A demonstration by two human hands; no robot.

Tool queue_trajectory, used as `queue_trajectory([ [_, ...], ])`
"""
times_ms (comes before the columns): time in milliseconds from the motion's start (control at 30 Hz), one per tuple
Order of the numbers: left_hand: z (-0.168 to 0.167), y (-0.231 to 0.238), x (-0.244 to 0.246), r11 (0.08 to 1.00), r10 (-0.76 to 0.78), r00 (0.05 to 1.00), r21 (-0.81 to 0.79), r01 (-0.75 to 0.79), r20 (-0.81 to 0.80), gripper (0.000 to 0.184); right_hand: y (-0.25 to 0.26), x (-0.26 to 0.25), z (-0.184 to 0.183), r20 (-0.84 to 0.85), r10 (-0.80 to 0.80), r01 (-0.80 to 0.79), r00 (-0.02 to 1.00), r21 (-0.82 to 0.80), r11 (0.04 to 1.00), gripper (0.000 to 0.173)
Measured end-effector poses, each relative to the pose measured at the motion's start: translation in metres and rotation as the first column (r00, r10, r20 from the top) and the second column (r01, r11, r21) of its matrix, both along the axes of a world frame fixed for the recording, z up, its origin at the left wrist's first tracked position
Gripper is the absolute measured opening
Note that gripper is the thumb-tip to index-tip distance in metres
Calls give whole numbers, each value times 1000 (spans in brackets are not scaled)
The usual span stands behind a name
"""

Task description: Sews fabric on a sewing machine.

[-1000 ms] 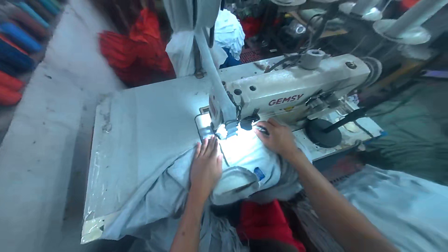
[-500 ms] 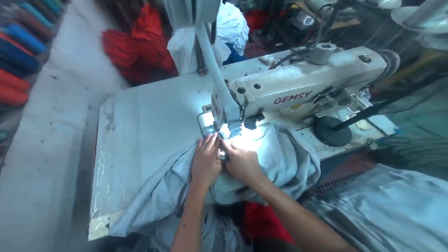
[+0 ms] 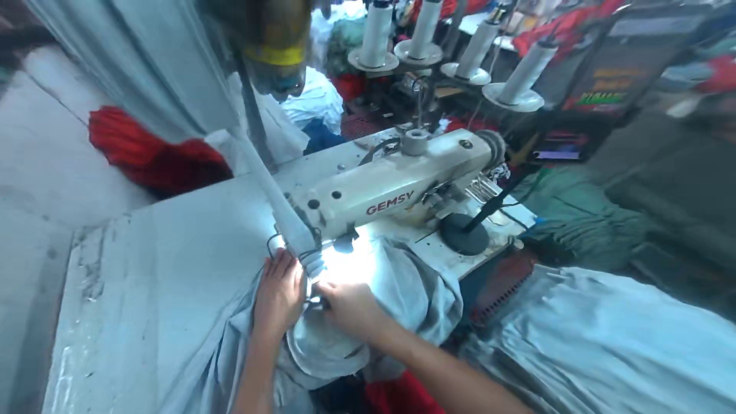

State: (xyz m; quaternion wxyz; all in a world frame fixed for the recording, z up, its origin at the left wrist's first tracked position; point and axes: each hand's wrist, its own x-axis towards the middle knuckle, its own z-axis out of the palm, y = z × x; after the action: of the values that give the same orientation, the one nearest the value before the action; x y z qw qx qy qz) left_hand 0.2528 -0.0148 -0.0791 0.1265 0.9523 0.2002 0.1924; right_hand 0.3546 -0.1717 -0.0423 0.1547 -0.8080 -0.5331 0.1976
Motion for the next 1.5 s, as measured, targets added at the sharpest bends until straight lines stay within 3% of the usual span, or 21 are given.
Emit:
queue_trajectory([
  [100,13,0,5,996,92,996,-11,-92,-16,35,-2,2,-2,-6,10,-9,1000,22,1000,38],
  [167,21,-17,5,969,246,960,-60,-240,136,30,0,4,-3,10,-6,5,1000,70,998,32],
  [233,31,-45,5,905,388,867,-307,-294,313,27,1,6,-4,7,-21,20,1000,149,989,25],
  [267,28,-58,3,852,424,832,-469,-232,359,26,2,9,-9,20,-32,27,999,208,978,23],
  [300,22,-68,-1,799,436,828,-575,-175,353,27,2,12,-13,26,-35,28,999,234,972,23],
  [333,15,-75,-5,789,431,845,-586,-183,316,27,1,15,-14,27,-28,21,999,233,972,27],
  [400,3,-80,-15,903,362,894,-338,-265,265,25,-2,25,-20,70,26,-42,997,242,969,38],
  [467,1,-80,-23,943,317,934,-160,-293,162,26,-7,31,-31,164,61,-108,985,295,949,43],
  [633,-1,-81,-22,948,315,947,21,-317,68,33,-12,27,-32,284,37,-123,958,290,949,46],
  [867,2,-75,-15,941,334,943,55,-333,-1,32,1,21,-22,304,47,-111,951,197,974,40],
  [967,8,-64,-8,942,332,943,66,-329,-33,30,15,13,-5,115,7,-10,993,23,1000,32],
  [1067,12,-42,-1,954,300,952,31,-298,-67,33,26,5,12,-53,-75,67,996,-134,989,37],
  [1200,13,-23,-5,977,209,965,-18,-214,-159,42,18,-7,-4,136,-116,116,984,7,993,36],
  [1267,9,-32,-15,982,189,972,47,-184,-140,56,11,-8,-21,273,-97,64,957,127,990,43],
  [1333,4,-50,-27,978,196,973,96,-185,-120,49,7,1,-34,344,-51,-35,938,239,970,44],
  [1433,6,-68,-36,979,201,969,74,-192,-142,34,8,30,-29,262,108,-176,959,252,951,36],
  [1500,8,-72,-35,978,204,966,74,-194,-158,32,13,48,-25,231,176,-250,957,349,903,27],
])
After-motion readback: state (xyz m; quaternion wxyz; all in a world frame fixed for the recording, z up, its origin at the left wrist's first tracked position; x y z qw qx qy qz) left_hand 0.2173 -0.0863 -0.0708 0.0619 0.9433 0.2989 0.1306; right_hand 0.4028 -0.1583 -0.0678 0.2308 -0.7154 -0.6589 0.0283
